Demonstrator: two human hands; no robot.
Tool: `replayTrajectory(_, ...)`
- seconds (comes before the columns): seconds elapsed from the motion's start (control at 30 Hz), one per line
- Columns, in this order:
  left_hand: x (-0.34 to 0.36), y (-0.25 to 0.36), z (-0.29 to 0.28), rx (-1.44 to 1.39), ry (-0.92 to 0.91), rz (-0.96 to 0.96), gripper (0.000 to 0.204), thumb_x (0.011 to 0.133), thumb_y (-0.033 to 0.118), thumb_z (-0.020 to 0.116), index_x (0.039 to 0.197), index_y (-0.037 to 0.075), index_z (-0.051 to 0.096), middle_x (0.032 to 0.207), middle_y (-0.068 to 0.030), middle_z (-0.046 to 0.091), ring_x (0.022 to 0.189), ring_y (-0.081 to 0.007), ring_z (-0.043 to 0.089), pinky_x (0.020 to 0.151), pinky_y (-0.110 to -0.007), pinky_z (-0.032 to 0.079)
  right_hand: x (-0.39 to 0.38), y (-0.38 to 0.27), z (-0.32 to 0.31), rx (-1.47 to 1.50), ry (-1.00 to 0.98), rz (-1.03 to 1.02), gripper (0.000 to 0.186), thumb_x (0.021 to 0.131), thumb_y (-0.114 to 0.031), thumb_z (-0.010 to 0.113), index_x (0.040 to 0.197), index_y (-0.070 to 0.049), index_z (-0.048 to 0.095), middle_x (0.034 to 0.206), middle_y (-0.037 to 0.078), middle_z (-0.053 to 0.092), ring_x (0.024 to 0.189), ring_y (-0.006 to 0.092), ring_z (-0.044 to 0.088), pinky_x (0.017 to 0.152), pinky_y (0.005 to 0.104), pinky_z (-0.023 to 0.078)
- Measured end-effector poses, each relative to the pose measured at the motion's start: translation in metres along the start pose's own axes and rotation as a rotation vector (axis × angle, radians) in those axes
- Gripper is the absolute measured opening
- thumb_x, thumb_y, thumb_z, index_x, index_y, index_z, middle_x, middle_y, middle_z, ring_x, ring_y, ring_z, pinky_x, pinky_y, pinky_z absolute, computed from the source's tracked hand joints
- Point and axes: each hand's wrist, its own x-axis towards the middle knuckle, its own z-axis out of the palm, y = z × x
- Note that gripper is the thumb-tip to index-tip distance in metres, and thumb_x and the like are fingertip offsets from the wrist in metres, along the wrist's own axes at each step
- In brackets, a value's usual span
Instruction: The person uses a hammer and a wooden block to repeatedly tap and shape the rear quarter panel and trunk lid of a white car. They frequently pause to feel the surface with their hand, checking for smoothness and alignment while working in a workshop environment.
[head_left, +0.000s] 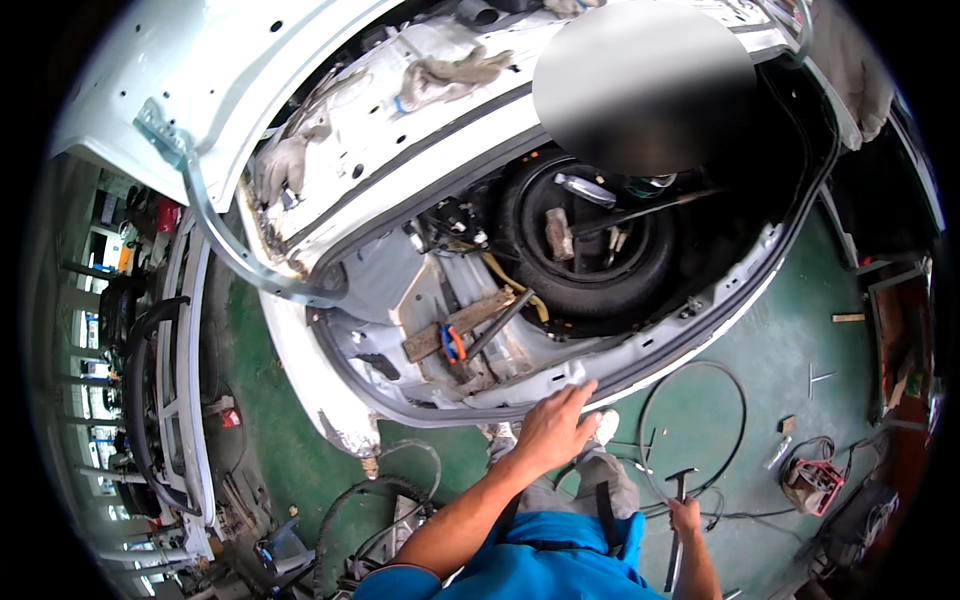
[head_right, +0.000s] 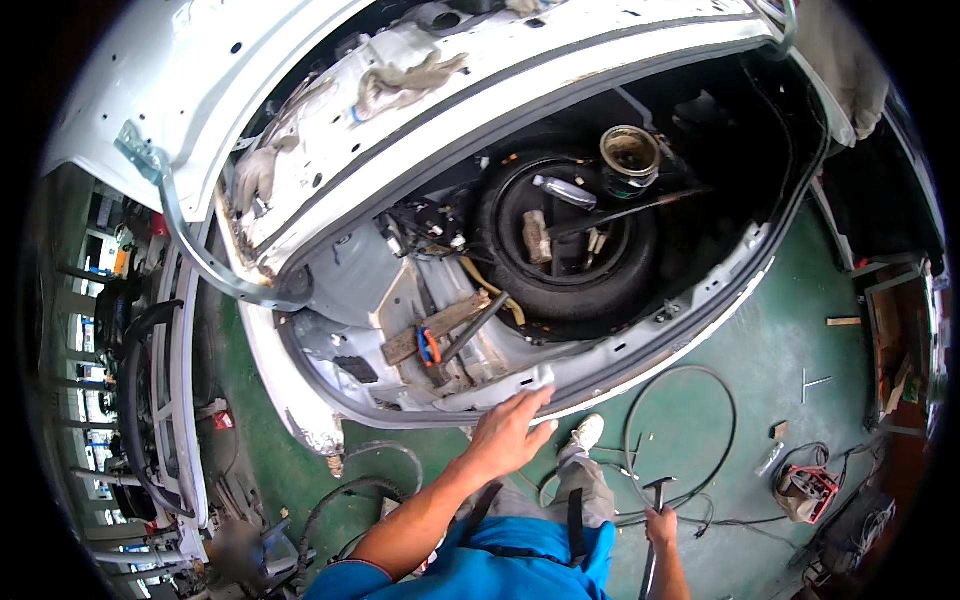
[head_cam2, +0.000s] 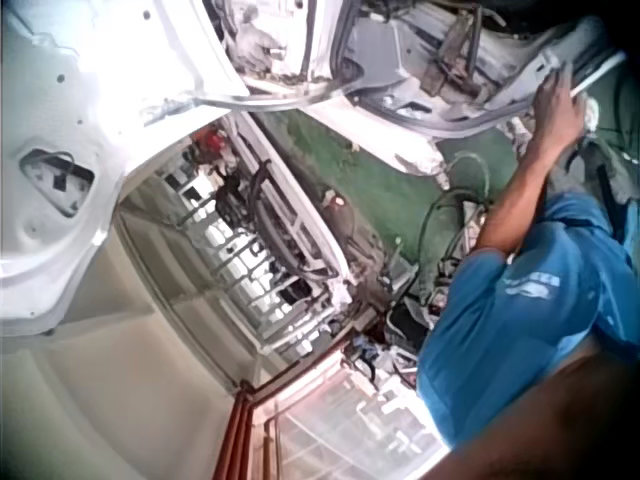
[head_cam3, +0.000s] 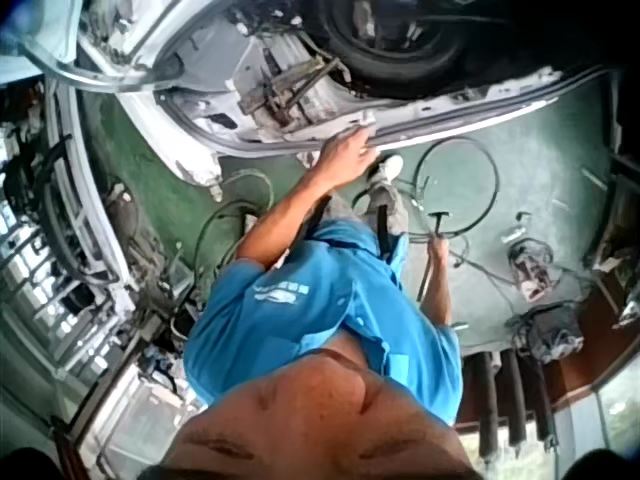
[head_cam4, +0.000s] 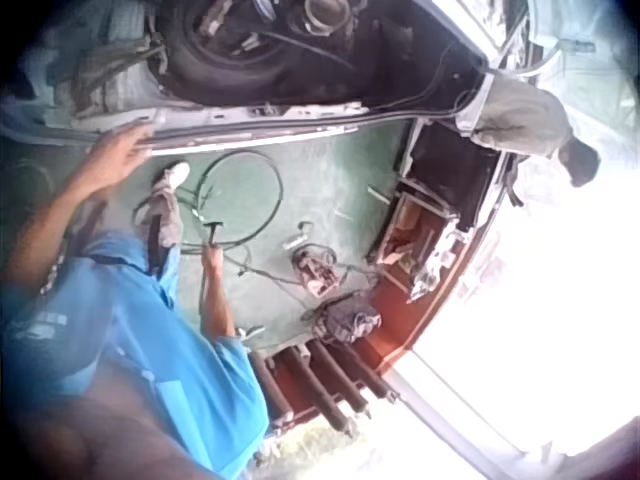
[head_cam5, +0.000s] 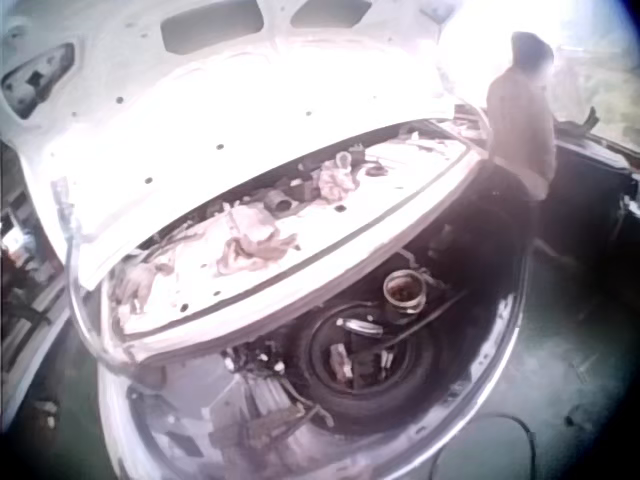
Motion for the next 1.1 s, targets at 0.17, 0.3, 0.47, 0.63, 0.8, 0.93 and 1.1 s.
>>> replayTrajectory(0.17, -0.02, 0.006, 0.022, 0.08, -0.145, 0.007, 0.047, 0.096, 0.029, 0.064, 0.136, 0.004, 0.058, 0.123, -0.0231, 0.065, 0.109, -0.0451, 0.064, 0.091, -0.052, 0.054, 0.043, 0.016, 0.002, -0.276, 0.046, -0.044, 0.029, 0.087, -0.023, 0.072, 0.089, 0.005, 0.064, 0.068, 0.013, 0.063, 0.053, 0.0244, 0.063, 0.047, 0.039, 0.05)
replayTrajectory(0.3, -0.062, -0.012, 0.016, 0.147, -0.167, -0.145, 0.047, 0.095, 0.032, 0.065, 0.134, 0.005, 0.06, 0.125, -0.0211, 0.066, 0.11, -0.0425, 0.065, 0.091, -0.05, 0.054, 0.033, -0.043, 0.011, -0.322, -0.059, -0.003, 0.03, 0.085, -0.024, 0.071, 0.087, 0.005, 0.065, 0.067, 0.014, 0.065, 0.052, 0.0261, 0.064, 0.047, 0.0404, 0.051)
replayTrajectory(0.47, -0.137, -0.043, 0.026, 0.21, 0.018, -0.328, 0.046, 0.095, 0.032, 0.064, 0.131, 0.005, 0.06, 0.121, -0.0177, 0.068, 0.108, -0.0383, 0.067, 0.09, -0.05, 0.055, 0.084, -0.042, 0.014, -0.346, -0.217, -0.009, 0.023, 0.085, -0.018, 0.068, 0.084, 0.005, 0.061, 0.063, 0.009, 0.06, 0.047, 0.0204, 0.059, 0.041, 0.0375, 0.045)
replayTrajectory(0.63, -0.145, -0.026, 0.034, 0.165, -0.008, -0.385, 0.048, 0.098, 0.034, 0.06, 0.136, 0.005, 0.057, 0.124, -0.018, 0.065, 0.112, -0.0395, 0.065, 0.093, -0.051, 0.053, 0.105, -0.086, 0.013, -0.346, -0.296, -0.045, 0.015, 0.087, -0.01, 0.062, 0.081, 0.0, 0.054, 0.058, 0.008, 0.052, 0.041, 0.0206, 0.051, 0.037, 0.0373, 0.038)
replayTrajectory(0.8, -0.113, -0.035, 0.061, 0.074, 0.187, -0.292, 0.05, 0.097, 0.03, 0.061, 0.138, 0.003, 0.055, 0.124, -0.019, 0.065, 0.113, -0.0398, 0.064, 0.094, -0.049, 0.053, 0.123, -0.115, -0.011, -0.427, -0.293, -0.092, 0.015, 0.087, -0.01, 0.062, 0.083, 0.0, 0.053, 0.058, 0.008, 0.05, 0.041, 0.0199, 0.049, 0.037, 0.0369, 0.038)
replayTrajectory(0.93, -0.034, -0.053, 0.033, 0.059, 0.301, -0.284, 0.051, 0.092, 0.023, 0.065, 0.137, 0.002, 0.053, 0.125, -0.0231, 0.064, 0.112, -0.0409, 0.064, 0.093, -0.049, 0.054, 0.107, -0.122, -0.028, -0.393, -0.255, -0.119, 0.015, 0.09, -0.013, 0.06, 0.084, -0.002, 0.051, 0.06, 0.007, 0.051, 0.042, 0.0195, 0.049, 0.038, 0.0362, 0.039)
replayTrajectory(1.1, 0.071, -0.128, -0.013, 0.172, 0.403, -0.47, 0.055, 0.09, 0.019, 0.064, 0.139, 0.002, 0.049, 0.128, -0.0227, 0.06, 0.112, -0.0415, 0.063, 0.091, -0.051, 0.054, 0.111, -0.066, -0.038, -0.429, -0.225, -0.089, 0.023, 0.091, -0.021, 0.068, 0.083, -0.004, 0.055, 0.06, 0.005, 0.052, 0.045, 0.0205, 0.054, 0.039, 0.0372, 0.041)
